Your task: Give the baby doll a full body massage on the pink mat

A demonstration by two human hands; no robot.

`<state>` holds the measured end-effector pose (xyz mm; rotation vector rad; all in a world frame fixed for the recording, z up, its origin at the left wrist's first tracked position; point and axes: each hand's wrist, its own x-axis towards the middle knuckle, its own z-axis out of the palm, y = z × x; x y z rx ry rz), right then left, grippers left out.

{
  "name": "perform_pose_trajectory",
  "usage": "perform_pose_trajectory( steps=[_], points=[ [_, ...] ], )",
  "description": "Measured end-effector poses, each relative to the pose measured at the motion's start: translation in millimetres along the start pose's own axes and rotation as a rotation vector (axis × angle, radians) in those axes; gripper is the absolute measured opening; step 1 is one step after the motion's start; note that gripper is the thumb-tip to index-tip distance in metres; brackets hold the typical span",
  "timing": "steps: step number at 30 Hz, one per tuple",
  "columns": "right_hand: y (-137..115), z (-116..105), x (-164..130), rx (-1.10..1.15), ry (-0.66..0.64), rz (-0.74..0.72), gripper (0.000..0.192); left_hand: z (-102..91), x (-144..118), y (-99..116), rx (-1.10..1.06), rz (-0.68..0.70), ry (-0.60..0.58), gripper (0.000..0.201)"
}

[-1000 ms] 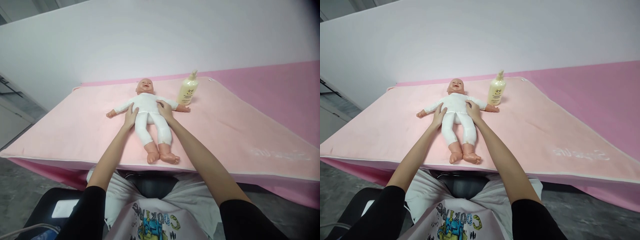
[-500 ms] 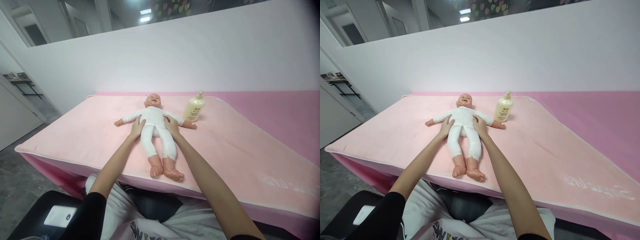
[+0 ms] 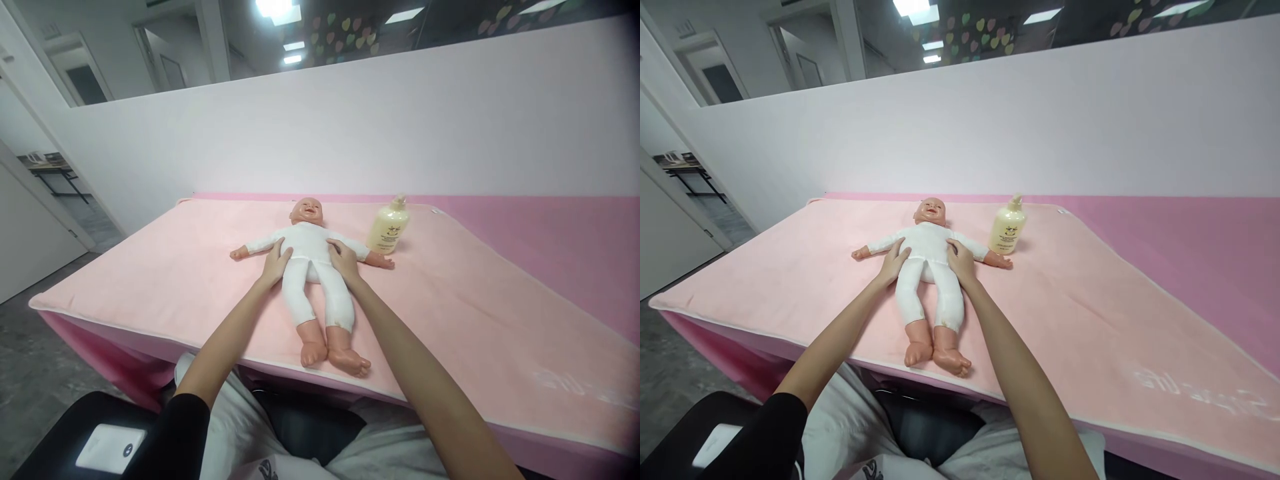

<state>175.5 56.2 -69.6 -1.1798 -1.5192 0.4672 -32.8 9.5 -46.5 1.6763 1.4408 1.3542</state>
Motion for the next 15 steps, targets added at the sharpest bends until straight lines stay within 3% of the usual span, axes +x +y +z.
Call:
perform_pose_trajectory(
  steps=[15],
  points=[
    [-1.7, -0.5, 0.1, 0.0, 0.0, 0.012, 0.035, -0.4, 1.8, -2.1, -0.01, -0.005, -0.003, 0.057]
  ],
)
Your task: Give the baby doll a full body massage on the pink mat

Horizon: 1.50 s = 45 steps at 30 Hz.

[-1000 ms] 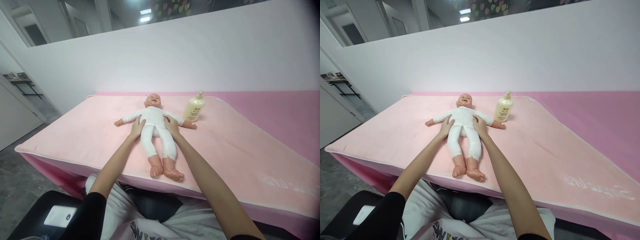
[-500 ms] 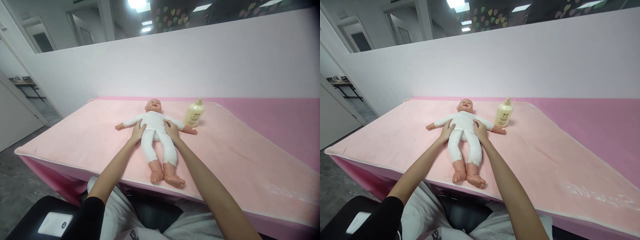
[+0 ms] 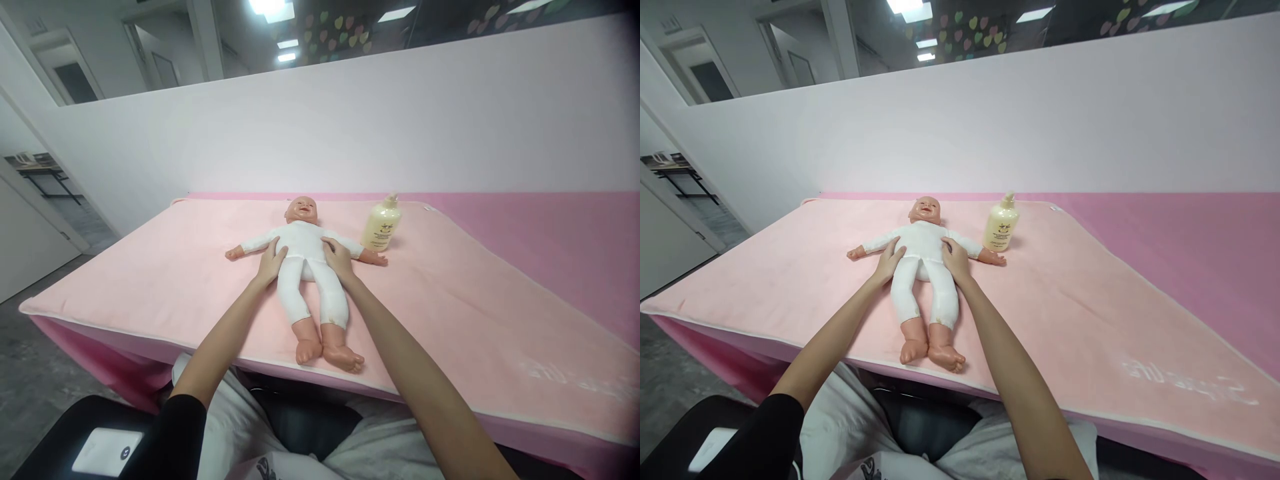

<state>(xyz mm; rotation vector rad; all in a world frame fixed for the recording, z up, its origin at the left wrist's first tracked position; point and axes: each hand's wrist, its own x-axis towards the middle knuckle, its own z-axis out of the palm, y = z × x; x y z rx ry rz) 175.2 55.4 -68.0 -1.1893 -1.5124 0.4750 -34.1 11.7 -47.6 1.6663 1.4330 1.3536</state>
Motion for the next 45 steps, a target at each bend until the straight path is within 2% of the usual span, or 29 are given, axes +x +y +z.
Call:
perform_pose_trajectory(
  steps=[45],
  points=[
    [3.5, 0.3, -0.1, -0.028, 0.001, -0.014, 0.036, -1.2, -3.3, 8.7, 0.035, -0.019, -0.01, 0.057]
  ],
)
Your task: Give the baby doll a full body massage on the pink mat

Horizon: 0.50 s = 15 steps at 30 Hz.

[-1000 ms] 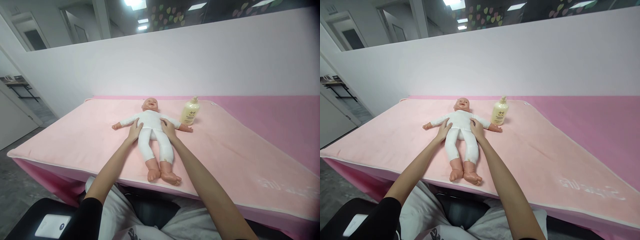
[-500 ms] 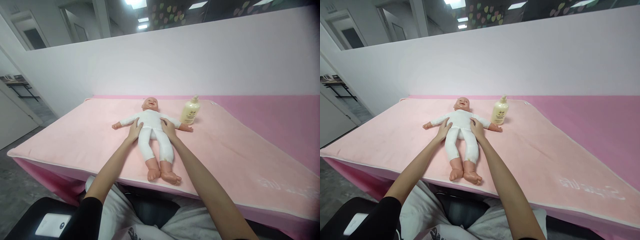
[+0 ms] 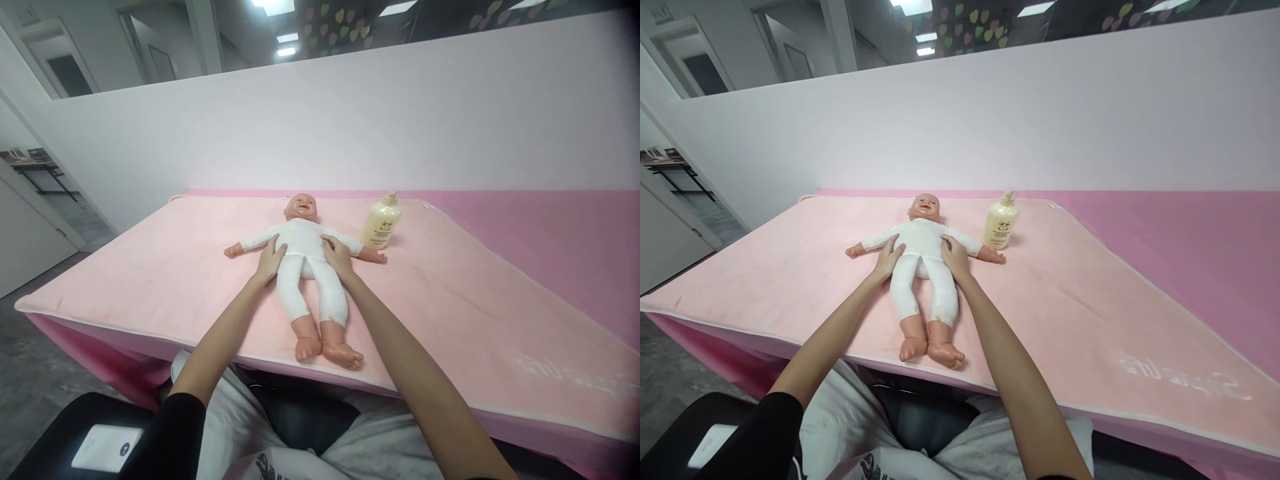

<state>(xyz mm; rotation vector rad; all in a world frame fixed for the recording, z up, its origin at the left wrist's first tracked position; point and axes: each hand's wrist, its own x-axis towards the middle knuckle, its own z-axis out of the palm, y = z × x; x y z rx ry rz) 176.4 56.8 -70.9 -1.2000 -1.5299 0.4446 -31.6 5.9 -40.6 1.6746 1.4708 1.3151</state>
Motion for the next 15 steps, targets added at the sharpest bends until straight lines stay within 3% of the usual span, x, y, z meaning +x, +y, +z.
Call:
perform_pose_trajectory(
  steps=[15],
  points=[
    [-0.3, -0.3, -0.7, 0.012, 0.0, -0.015, 0.036, 0.8, 2.2, -3.1, 0.026, 0.007, 0.006, 0.057]
  ],
)
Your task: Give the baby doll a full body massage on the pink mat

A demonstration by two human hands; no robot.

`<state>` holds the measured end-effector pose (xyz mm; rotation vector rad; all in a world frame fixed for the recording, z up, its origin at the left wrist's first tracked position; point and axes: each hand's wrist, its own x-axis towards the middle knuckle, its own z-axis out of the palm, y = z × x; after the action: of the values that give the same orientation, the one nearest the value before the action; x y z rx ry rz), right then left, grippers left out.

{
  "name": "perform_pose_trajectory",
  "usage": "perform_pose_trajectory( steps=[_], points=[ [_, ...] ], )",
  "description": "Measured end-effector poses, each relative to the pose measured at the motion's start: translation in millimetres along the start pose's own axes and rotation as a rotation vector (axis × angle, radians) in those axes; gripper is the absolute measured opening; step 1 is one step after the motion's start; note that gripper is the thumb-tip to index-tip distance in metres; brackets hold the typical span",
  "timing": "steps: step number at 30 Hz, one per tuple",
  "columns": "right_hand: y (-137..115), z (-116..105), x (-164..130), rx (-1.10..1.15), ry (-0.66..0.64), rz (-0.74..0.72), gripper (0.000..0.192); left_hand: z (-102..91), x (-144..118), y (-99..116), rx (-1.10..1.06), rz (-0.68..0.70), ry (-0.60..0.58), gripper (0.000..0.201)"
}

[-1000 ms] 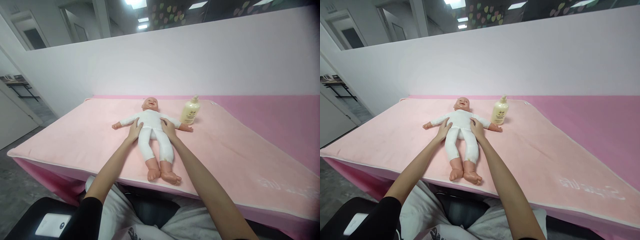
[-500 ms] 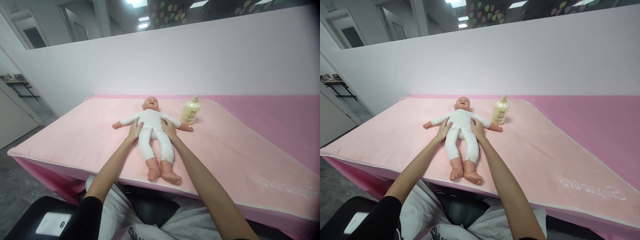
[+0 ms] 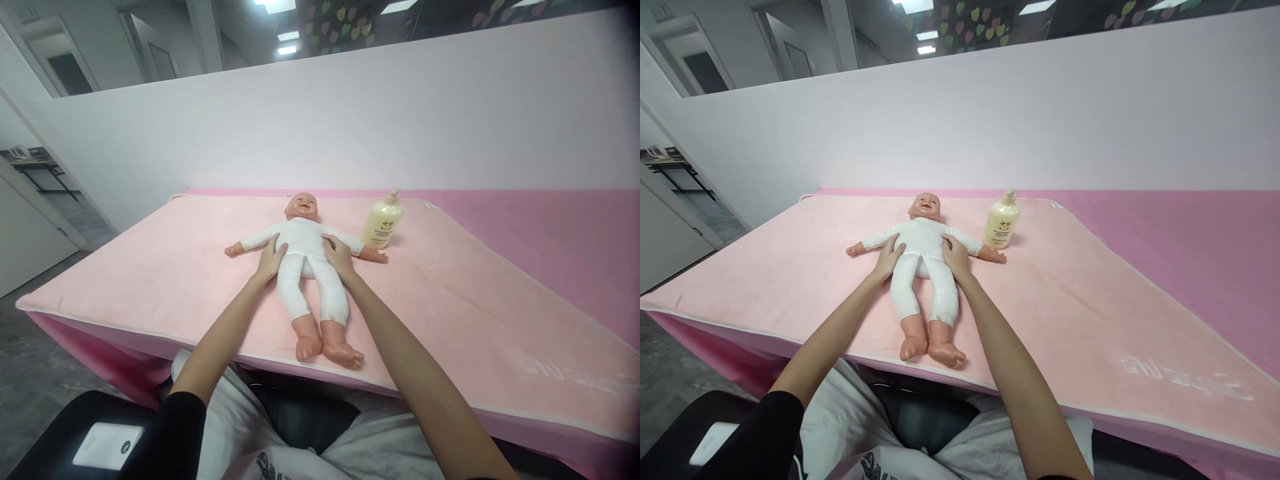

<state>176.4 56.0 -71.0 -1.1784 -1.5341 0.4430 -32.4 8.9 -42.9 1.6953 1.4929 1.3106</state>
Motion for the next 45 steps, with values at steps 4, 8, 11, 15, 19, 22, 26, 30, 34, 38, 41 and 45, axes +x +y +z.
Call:
perform_pose_trajectory(
  steps=[4, 8, 11, 15, 19, 22, 26, 30, 34, 38, 41, 45],
  points=[
    [-0.6, 0.1, -0.1, 0.003, 0.003, -0.003, 0.036, -0.1, 0.4, -0.8, 0.01, 0.001, -0.007, 0.058],
    [-0.8, 0.5, -0.3, 0.021, 0.009, -0.005, 0.036, 0.2, 0.8, -1.9, 0.008, 0.008, -0.007, 0.056],
    [0.1, 1.1, -0.1, 0.026, 0.011, -0.009, 0.036, 0.4, 1.1, -3.1, 0.008, 0.015, -0.005, 0.056],
    [0.2, 1.2, 0.5, 0.022, 0.009, 0.006, 0.036, 0.5, 1.0, -3.4, -0.006, 0.014, -0.007, 0.057],
    [-1.3, 0.5, 0.4, 0.021, 0.003, 0.011, 0.036, 0.6, 0.6, -1.8, -0.013, 0.009, -0.003, 0.055],
    [-1.9, 0.2, -0.1, 0.021, 0.006, 0.014, 0.036, 0.5, 0.3, -0.8, -0.023, 0.007, -0.004, 0.055],
    [-2.0, 0.1, -0.4, 0.027, 0.004, 0.017, 0.036, 0.4, -0.1, -0.9, -0.026, 0.006, -0.004, 0.056],
    [-2.8, 0.1, -0.4, 0.032, 0.002, 0.018, 0.036, 0.5, -0.4, -2.0, -0.034, 0.012, -0.007, 0.057],
    [-4.6, -0.8, -0.7, 0.021, -0.001, 0.023, 0.036, 0.5, 0.1, -3.3, -0.029, 0.01, -0.007, 0.057],
    [-5.1, -1.9, -1.0, 0.009, -0.004, 0.012, 0.035, 0.3, 0.5, -3.4, -0.027, 0.013, -0.005, 0.056],
    [-4.5, -1.6, -0.7, 0.01, 0.005, 0.009, 0.035, 0.0, 0.3, -2.5, -0.021, 0.016, -0.008, 0.057],
    [-3.6, -0.7, -0.3, 0.023, 0.001, 0.017, 0.036, 0.0, 0.3, -2.2, -0.02, 0.018, -0.004, 0.055]
  ],
)
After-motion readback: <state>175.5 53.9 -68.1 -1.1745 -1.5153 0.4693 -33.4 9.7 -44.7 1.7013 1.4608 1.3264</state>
